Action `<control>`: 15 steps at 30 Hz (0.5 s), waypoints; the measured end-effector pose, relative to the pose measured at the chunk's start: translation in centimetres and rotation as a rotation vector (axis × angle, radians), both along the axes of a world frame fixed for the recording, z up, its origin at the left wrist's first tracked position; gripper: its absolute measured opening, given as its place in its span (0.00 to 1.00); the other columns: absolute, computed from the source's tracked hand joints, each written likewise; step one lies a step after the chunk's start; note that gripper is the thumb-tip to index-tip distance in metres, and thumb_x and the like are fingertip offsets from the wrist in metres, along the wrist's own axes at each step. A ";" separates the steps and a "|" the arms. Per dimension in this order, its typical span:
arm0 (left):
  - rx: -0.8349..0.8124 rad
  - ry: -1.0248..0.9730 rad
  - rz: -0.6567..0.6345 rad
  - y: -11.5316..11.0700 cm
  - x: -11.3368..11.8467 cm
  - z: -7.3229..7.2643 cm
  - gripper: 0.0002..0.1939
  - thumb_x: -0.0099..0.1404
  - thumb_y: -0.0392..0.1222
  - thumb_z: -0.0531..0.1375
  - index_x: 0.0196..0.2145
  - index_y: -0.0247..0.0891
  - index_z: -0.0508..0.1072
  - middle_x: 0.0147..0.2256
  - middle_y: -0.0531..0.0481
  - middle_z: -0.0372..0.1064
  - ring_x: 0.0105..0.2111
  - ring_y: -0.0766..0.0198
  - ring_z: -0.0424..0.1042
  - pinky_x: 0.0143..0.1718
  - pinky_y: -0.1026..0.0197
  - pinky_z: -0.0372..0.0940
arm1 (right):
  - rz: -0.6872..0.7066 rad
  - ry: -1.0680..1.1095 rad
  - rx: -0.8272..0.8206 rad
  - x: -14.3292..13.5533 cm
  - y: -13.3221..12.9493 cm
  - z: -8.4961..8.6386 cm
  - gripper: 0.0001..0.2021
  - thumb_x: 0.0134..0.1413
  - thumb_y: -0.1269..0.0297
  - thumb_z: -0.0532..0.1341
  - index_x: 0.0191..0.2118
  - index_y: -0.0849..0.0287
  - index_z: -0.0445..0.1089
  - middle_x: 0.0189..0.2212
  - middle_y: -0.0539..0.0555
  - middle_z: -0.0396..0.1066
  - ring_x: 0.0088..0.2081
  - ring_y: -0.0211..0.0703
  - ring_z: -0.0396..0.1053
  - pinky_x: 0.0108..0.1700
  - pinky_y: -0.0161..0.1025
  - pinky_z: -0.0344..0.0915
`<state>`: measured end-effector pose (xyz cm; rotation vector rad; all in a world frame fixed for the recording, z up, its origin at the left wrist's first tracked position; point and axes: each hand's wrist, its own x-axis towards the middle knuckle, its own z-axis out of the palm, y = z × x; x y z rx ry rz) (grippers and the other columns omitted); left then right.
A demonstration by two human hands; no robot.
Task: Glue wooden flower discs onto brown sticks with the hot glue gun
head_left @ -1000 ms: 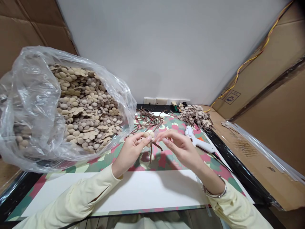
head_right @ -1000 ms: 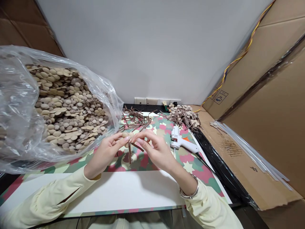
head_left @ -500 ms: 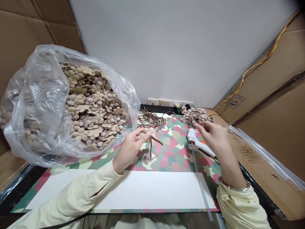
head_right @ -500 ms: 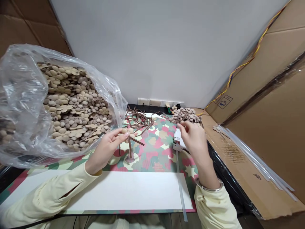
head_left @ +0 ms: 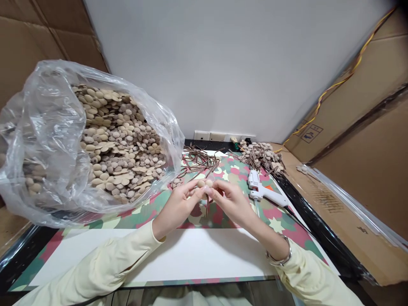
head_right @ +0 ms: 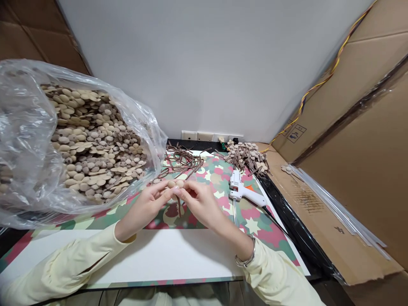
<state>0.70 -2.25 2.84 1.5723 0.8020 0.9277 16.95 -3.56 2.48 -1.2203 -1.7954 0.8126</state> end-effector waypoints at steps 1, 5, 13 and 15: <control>0.000 0.007 -0.012 0.0 0.0 0.0 0.12 0.63 0.47 0.53 0.35 0.37 0.71 0.31 0.51 0.66 0.31 0.65 0.64 0.32 0.66 0.60 | -0.007 0.024 -0.013 0.0 0.0 0.0 0.18 0.56 0.51 0.54 0.24 0.60 0.64 0.19 0.47 0.57 0.22 0.33 0.52 0.24 0.31 0.51; -0.004 0.038 -0.043 0.3 -0.1 0.0 0.15 0.65 0.47 0.50 0.28 0.37 0.69 0.29 0.52 0.64 0.31 0.65 0.63 0.35 0.66 0.59 | 0.026 0.128 -0.104 -0.1 -0.1 0.1 0.19 0.56 0.50 0.53 0.25 0.61 0.64 0.20 0.47 0.56 0.23 0.33 0.52 0.25 0.32 0.50; 0.099 0.073 0.005 0.6 -0.2 0.0 0.18 0.66 0.47 0.49 0.21 0.37 0.64 0.24 0.54 0.62 0.28 0.66 0.62 0.35 0.65 0.57 | 0.113 0.139 -0.216 0.2 -0.2 0.9 0.19 0.58 0.51 0.51 0.26 0.61 0.67 0.23 0.48 0.63 0.26 0.35 0.60 0.29 0.32 0.56; 0.103 0.074 0.024 0.6 -0.2 0.1 0.19 0.66 0.47 0.49 0.21 0.37 0.64 0.24 0.54 0.63 0.27 0.65 0.62 0.33 0.66 0.58 | 0.128 0.113 -0.215 0.3 -0.3 1.0 0.17 0.57 0.53 0.53 0.27 0.61 0.67 0.23 0.49 0.64 0.26 0.35 0.60 0.29 0.32 0.56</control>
